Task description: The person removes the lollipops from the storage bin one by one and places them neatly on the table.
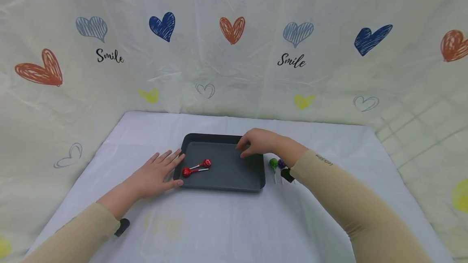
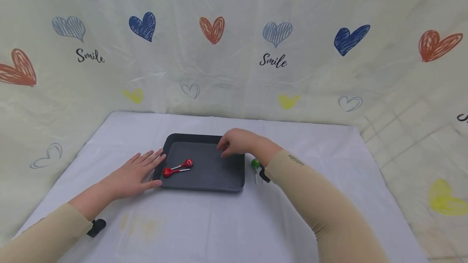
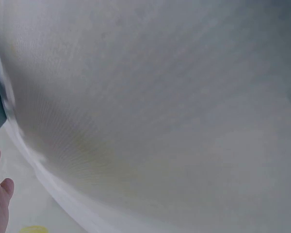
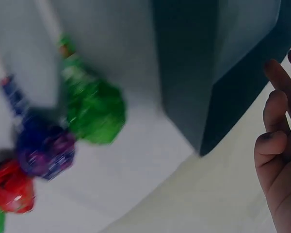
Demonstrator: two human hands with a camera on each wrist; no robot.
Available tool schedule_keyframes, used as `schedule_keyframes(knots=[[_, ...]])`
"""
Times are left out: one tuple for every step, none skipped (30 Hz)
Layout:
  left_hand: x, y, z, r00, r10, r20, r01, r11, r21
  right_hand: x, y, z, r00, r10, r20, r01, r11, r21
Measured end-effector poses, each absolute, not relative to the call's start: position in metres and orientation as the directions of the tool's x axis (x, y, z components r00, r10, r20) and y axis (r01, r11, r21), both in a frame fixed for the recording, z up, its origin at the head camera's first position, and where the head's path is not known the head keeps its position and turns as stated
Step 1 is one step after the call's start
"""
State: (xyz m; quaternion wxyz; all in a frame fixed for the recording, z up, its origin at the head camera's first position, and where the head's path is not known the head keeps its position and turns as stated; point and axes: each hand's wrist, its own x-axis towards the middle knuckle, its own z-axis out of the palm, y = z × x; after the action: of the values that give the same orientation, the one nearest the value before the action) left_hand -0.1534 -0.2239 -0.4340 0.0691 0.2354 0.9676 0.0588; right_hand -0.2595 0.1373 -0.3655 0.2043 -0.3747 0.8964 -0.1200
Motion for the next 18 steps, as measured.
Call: schedule_keyframes(knots=[[-0.154, -0.224, -0.434, -0.88, 0.462, -0.108, 0.447, 0.883, 0.143, -0.259, 0.131, -0.366, -0.625, -0.73, -0.277, -0.638, 0.682, -0.357], [-0.154, -0.224, -0.435, -0.88, 0.462, -0.105, 0.447, 0.883, 0.144, -0.258, 0.125, -0.366, -0.616, -0.736, -0.279, -0.65, 0.676, -0.347], [-0.154, -0.224, -0.435, -0.881, 0.462, -0.105, 0.447, 0.883, 0.141, -0.258, 0.119, -0.368, -0.608, -0.744, -0.276, -0.663, 0.668, -0.339], [-0.154, -0.224, -0.436, -0.88, 0.464, -0.103, 0.448, 0.882, 0.144, -0.258, 0.113, -0.369, -0.599, -0.75, -0.281, -0.671, 0.661, -0.334], [-0.154, -0.224, -0.437, -0.881, 0.462, -0.106, 0.446, 0.883, 0.143, -0.258, 0.107, -0.369, -0.592, -0.755, -0.284, -0.678, 0.656, -0.33], [-0.154, -0.224, -0.437, -0.88, 0.462, -0.107, 0.446, 0.883, 0.143, -0.257, 0.102, -0.37, -0.586, -0.758, -0.286, -0.683, 0.652, -0.33], [-0.154, -0.224, -0.438, -0.88, 0.463, -0.108, 0.447, 0.883, 0.142, -0.257, 0.097, -0.37, -0.582, -0.759, -0.291, -0.684, 0.651, -0.33], [-0.154, -0.224, -0.438, -0.88, 0.464, -0.106, 0.448, 0.882, 0.146, -0.256, 0.092, -0.37, -0.579, -0.759, -0.298, -0.682, 0.651, -0.333], [-0.154, -0.224, -0.438, -0.879, 0.464, -0.107, 0.448, 0.882, 0.143, -0.256, 0.087, -0.37, -0.578, -0.758, -0.302, -0.68, 0.652, -0.335], [-0.154, -0.224, -0.437, -0.879, 0.465, -0.107, 0.449, 0.882, 0.144, -0.256, 0.082, -0.369, -0.578, -0.755, -0.31, -0.675, 0.655, -0.339], [-0.155, -0.224, -0.437, -0.879, 0.464, -0.107, 0.448, 0.883, 0.141, -0.256, 0.078, -0.37, -0.577, -0.756, -0.31, -0.675, 0.655, -0.339], [-0.155, -0.224, -0.437, -0.879, 0.465, -0.107, 0.449, 0.882, 0.139, -0.257, 0.074, -0.371, -0.575, -0.757, -0.311, -0.678, 0.654, -0.337], [-0.155, -0.224, -0.437, -0.879, 0.465, -0.108, 0.45, 0.883, 0.135, -0.259, 0.07, -0.373, -0.571, -0.759, -0.313, -0.681, 0.651, -0.335], [-0.155, -0.224, -0.437, -0.878, 0.465, -0.108, 0.451, 0.882, 0.134, -0.26, 0.066, -0.375, -0.569, -0.759, -0.318, -0.684, 0.651, -0.33], [-0.155, -0.224, -0.437, -0.878, 0.465, -0.11, 0.451, 0.883, 0.132, -0.262, 0.063, -0.378, -0.566, -0.76, -0.32, -0.689, 0.649, -0.323], [-0.155, -0.224, -0.436, -0.878, 0.465, -0.112, 0.451, 0.883, 0.132, -0.263, 0.059, -0.38, -0.561, -0.762, -0.322, -0.696, 0.645, -0.314], [-0.156, -0.224, -0.437, -0.878, 0.464, -0.114, 0.45, 0.883, 0.131, -0.263, 0.055, -0.382, -0.557, -0.765, -0.324, -0.704, 0.642, -0.304], [-0.156, -0.224, -0.437, -0.878, 0.466, -0.112, 0.451, 0.882, 0.134, -0.264, 0.052, -0.384, -0.553, -0.766, -0.329, -0.71, 0.64, -0.296]])
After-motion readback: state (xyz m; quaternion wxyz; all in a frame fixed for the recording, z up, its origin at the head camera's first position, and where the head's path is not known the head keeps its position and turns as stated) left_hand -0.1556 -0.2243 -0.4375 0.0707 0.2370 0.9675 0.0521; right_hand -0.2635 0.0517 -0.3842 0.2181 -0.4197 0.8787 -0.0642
